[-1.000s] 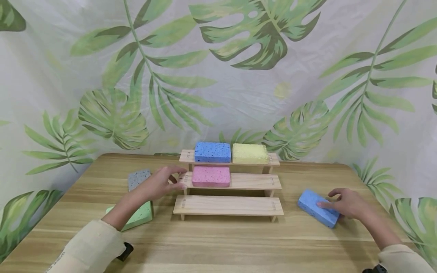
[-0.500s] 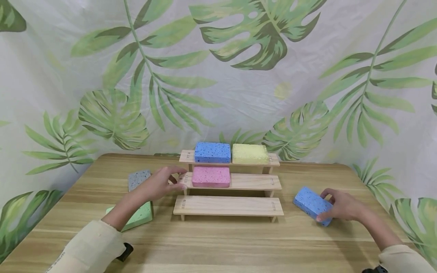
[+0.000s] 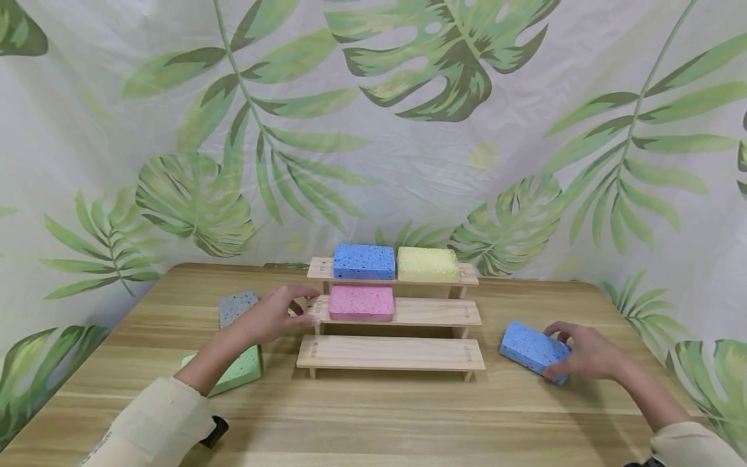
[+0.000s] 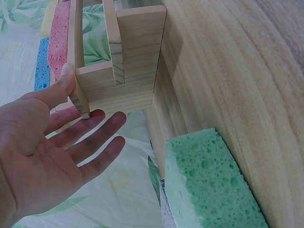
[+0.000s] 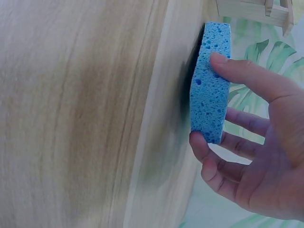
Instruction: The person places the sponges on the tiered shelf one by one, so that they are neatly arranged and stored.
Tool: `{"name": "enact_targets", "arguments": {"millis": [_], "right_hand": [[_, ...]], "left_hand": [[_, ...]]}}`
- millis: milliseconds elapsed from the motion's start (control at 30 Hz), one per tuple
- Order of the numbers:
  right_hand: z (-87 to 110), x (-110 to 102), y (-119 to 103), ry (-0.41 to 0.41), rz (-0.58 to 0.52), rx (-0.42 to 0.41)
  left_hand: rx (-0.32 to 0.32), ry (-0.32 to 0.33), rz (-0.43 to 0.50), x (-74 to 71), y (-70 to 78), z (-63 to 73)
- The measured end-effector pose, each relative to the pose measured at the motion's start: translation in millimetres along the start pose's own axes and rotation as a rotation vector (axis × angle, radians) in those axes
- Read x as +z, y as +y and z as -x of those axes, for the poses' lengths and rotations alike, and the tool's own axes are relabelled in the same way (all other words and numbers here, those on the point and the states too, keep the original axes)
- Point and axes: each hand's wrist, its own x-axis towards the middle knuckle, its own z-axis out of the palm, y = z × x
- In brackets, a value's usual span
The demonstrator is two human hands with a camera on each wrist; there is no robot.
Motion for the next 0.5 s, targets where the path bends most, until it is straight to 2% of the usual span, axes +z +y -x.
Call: {"name": "enact_targets", "arguments": {"millis": [133,300,500], "right_hand": [[2.3,0,-1,0.050,-0.034,-0.042],[4.4,-4,-6,0.076,-0.120,-0.071],[4.4,-12,-16,0.157,-0.088,-0.157]], "left_hand": [[-0.002,0.001,0.001,0.0,0.1,0.4],[0.000,0.006,-0.006,0.3,-0.4,0.9],[0.002,0.010,-0.003,0.7,-0.1,0.4]]}}
